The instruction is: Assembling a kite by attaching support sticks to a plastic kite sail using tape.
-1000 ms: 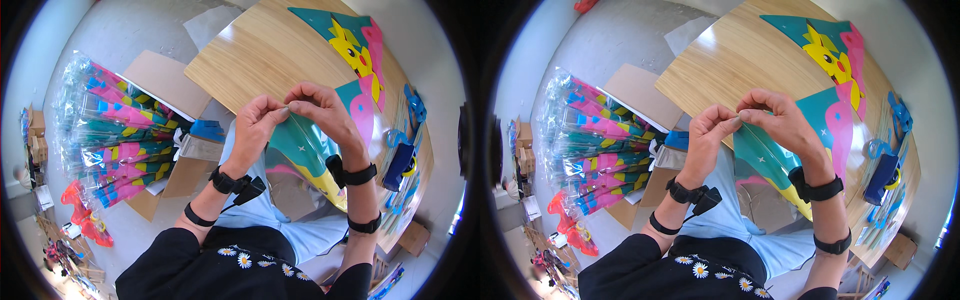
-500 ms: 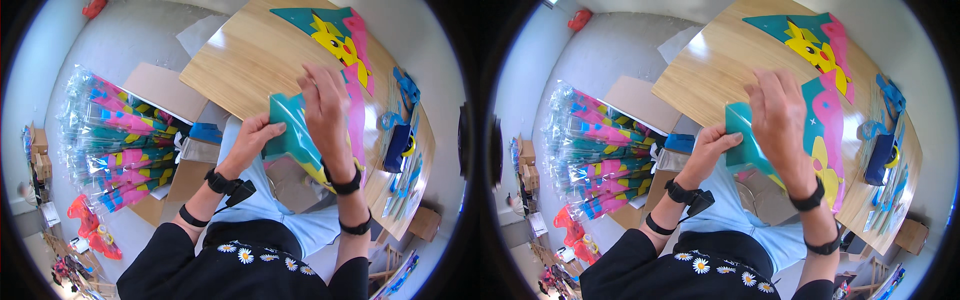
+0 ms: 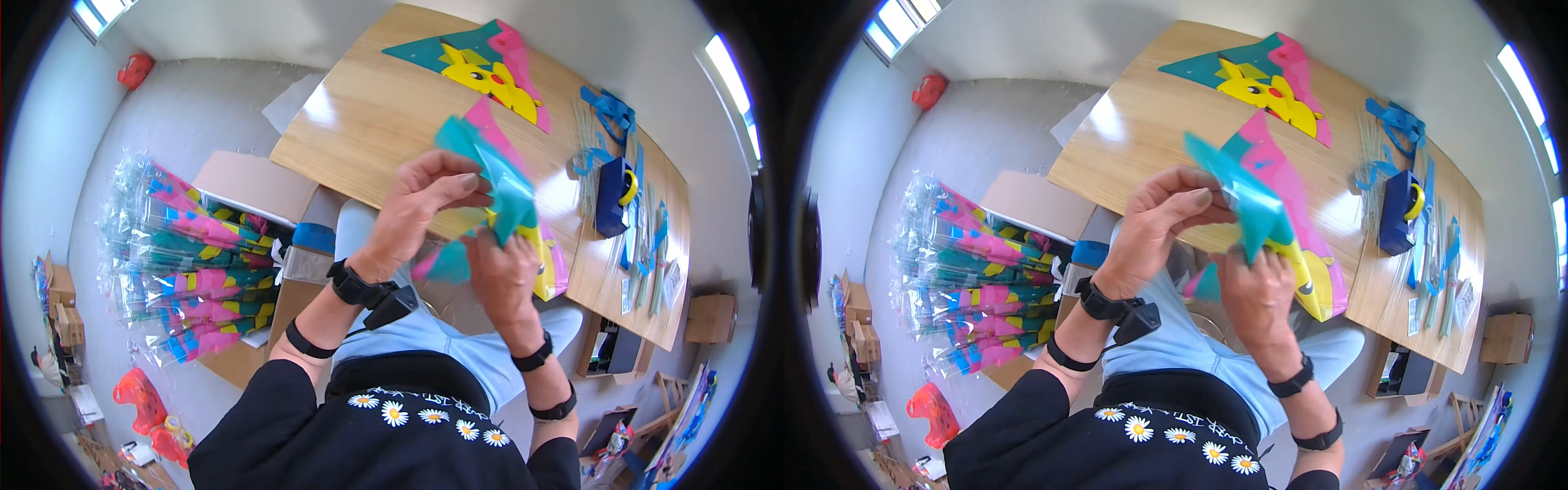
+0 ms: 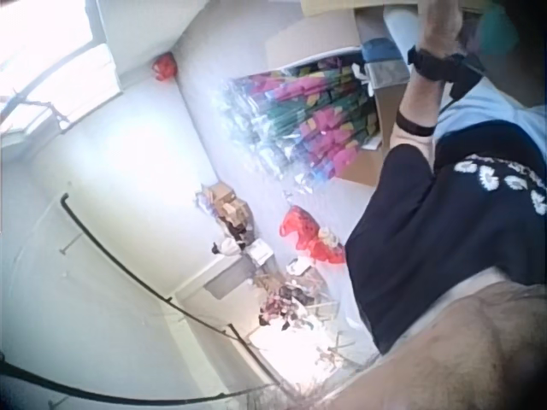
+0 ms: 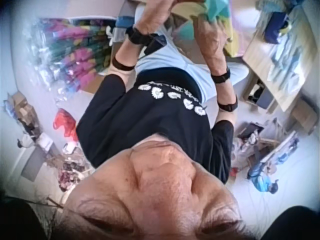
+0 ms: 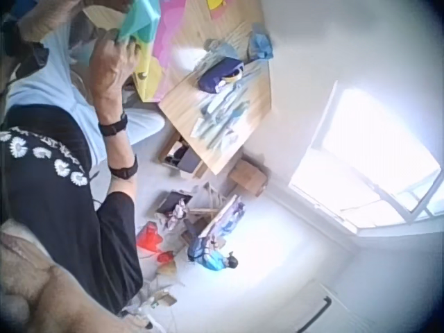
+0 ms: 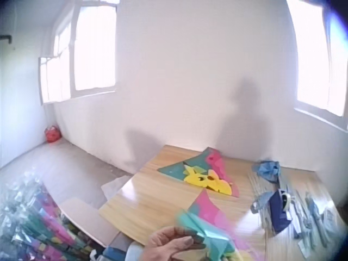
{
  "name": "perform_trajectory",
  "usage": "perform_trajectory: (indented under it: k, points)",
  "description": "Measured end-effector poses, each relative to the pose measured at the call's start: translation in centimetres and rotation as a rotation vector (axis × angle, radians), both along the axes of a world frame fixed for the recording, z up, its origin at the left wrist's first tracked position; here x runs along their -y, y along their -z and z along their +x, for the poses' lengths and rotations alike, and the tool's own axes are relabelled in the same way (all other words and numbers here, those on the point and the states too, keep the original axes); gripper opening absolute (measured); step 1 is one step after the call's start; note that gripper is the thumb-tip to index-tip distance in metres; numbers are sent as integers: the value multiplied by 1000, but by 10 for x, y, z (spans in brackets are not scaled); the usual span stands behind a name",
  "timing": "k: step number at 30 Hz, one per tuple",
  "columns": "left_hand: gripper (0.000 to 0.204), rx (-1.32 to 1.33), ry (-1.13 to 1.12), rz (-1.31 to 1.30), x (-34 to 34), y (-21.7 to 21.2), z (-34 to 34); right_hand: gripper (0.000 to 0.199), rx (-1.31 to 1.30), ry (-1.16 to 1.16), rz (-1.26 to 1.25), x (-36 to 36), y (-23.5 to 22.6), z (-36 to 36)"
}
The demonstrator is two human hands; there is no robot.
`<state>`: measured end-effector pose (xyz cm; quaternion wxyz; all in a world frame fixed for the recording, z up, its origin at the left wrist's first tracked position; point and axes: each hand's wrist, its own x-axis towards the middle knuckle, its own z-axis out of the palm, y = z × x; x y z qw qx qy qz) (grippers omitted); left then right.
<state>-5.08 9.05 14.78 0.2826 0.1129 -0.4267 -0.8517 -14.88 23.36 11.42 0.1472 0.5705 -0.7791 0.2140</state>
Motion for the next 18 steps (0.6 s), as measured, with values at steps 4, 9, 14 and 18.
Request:
perform_trajectory:
  k: [4, 9, 14, 18]
  points:
    - [40, 165, -255, -318, 34, 39, 9, 13, 114, -111, -201, -26, -72, -22]
    - [77, 336, -429, -690, 70, 14, -27, 3, 241, -329, -70, -74, -163, -36]
    - [56, 63, 14, -859, 108, -58, -50, 4, 407, -227, -176, -112, -223, -52]
    - [33, 190, 19, -1058, 128, -102, -31, 11, 210, 106, -299, -139, -252, -97]
